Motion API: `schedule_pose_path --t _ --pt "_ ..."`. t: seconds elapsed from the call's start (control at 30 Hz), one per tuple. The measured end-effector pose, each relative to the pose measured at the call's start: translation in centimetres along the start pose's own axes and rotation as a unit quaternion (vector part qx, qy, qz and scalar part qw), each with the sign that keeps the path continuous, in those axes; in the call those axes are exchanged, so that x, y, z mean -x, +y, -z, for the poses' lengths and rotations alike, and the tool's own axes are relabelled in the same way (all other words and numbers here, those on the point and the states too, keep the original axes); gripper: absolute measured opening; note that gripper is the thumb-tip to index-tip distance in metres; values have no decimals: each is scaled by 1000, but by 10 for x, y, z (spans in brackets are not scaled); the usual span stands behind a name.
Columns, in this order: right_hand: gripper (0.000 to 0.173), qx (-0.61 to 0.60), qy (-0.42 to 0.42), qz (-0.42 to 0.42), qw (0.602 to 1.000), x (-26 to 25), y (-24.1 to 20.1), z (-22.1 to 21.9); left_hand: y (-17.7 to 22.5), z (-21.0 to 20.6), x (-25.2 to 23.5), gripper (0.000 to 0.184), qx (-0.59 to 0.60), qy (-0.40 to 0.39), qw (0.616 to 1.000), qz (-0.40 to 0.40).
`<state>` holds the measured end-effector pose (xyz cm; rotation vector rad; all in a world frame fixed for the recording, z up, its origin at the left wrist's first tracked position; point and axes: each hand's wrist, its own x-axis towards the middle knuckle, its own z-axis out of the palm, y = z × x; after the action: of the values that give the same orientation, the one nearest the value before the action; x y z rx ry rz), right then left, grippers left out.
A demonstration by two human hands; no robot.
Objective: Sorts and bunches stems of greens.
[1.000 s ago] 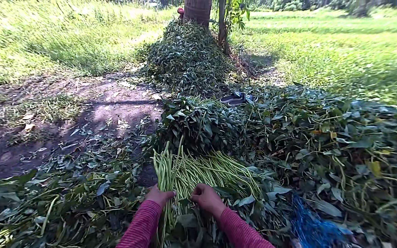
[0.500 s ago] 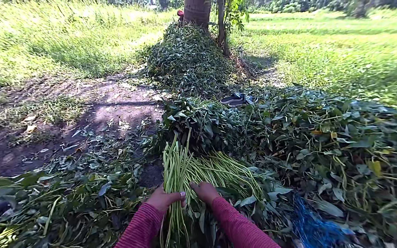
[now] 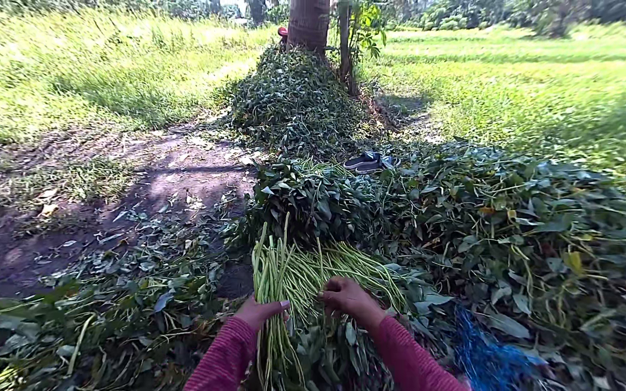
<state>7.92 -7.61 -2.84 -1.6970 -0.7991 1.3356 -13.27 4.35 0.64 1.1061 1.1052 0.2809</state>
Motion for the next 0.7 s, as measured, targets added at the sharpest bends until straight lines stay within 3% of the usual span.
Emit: schedule_pose_path --t 0.2,0.37,0.5,0.63,0.7 --pt "31 -13 50 44 998 19 0 -40 -11 -31 1 61 41 9 999 -20" --pt "32 -13 22 81 996 25 13 -59 -15 -49 2 78 -46 58 997 -35" --pt "33 -61 -42 83 994 46 19 -40 -15 -54 0 90 -127 66 987 -68" --pt "43 -26 75 108 991 51 19 -16 -5 -75 13 91 -259 59 959 -103" --pt "54 -92 69 121 986 57 10 -6 0 -88 31 89 -326 15 938 -118"
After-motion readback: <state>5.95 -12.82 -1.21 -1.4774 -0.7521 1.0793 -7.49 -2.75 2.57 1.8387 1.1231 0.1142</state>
